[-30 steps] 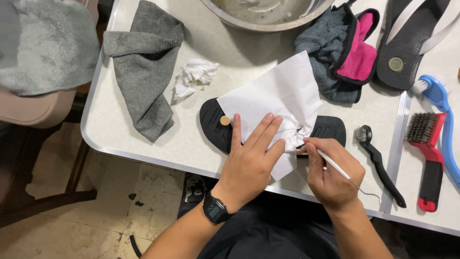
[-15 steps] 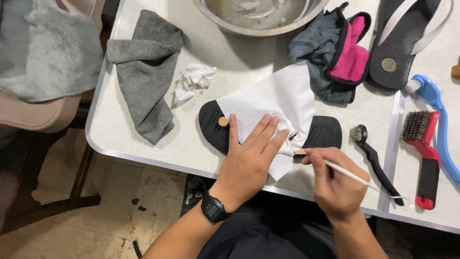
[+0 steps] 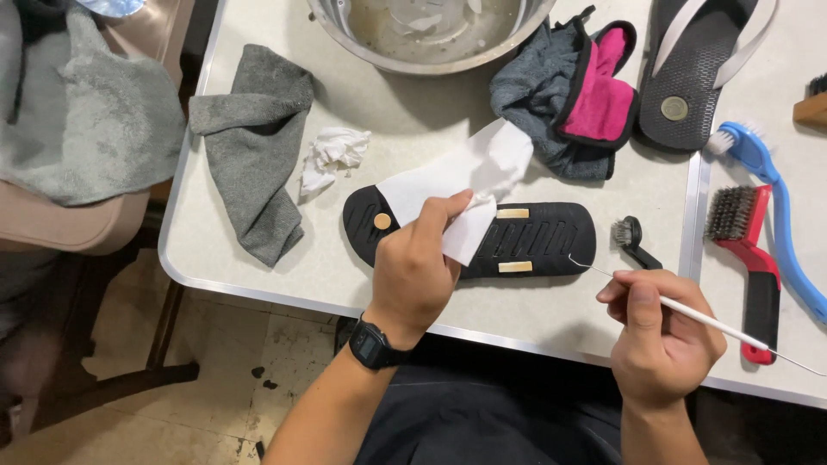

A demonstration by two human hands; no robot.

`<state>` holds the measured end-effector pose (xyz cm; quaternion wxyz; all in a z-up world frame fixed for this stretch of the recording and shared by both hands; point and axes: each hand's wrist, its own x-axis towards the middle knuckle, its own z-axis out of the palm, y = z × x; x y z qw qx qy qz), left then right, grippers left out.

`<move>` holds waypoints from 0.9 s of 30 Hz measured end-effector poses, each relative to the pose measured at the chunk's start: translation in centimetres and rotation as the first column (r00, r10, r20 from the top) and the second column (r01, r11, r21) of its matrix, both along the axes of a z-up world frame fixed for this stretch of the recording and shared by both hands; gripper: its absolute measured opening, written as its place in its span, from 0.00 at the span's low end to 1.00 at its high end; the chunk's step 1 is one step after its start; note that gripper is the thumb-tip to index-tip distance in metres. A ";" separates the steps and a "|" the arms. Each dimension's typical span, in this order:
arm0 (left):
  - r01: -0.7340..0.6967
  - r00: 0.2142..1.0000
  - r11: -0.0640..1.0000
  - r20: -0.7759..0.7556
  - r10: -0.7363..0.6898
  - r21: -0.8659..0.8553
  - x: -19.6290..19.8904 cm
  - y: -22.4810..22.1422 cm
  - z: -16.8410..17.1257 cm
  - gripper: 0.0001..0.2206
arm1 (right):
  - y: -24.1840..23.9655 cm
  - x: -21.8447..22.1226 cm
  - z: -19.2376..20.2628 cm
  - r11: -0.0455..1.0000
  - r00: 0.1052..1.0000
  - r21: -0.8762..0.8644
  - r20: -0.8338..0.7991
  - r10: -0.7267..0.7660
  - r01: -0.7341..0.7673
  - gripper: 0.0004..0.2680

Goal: Cleaning and preparing the sole of a black sandal using a metal pick tool and a white cloth.

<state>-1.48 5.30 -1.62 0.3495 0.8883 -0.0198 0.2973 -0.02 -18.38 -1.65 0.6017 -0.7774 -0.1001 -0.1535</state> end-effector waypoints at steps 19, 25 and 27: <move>0.157 0.975 0.904 -0.207 -0.078 0.398 -2.7 -1.6 -1.0 0.30 | 5.1 3.2 2.0 0.876 0.925 -0.400 0.147 0.351 -0.269 0.05; 0.147 0.975 0.898 -0.214 -0.061 0.415 -3.4 -1.2 -1.5 0.28 | 6.6 3.3 1.4 0.825 0.892 -0.507 0.210 0.401 -0.251 0.07; 0.153 0.978 0.899 -0.191 -0.080 0.410 -3.5 -1.2 -1.5 0.22 | 6.7 2.9 1.2 0.796 0.867 -0.583 0.303 0.396 -0.160 0.08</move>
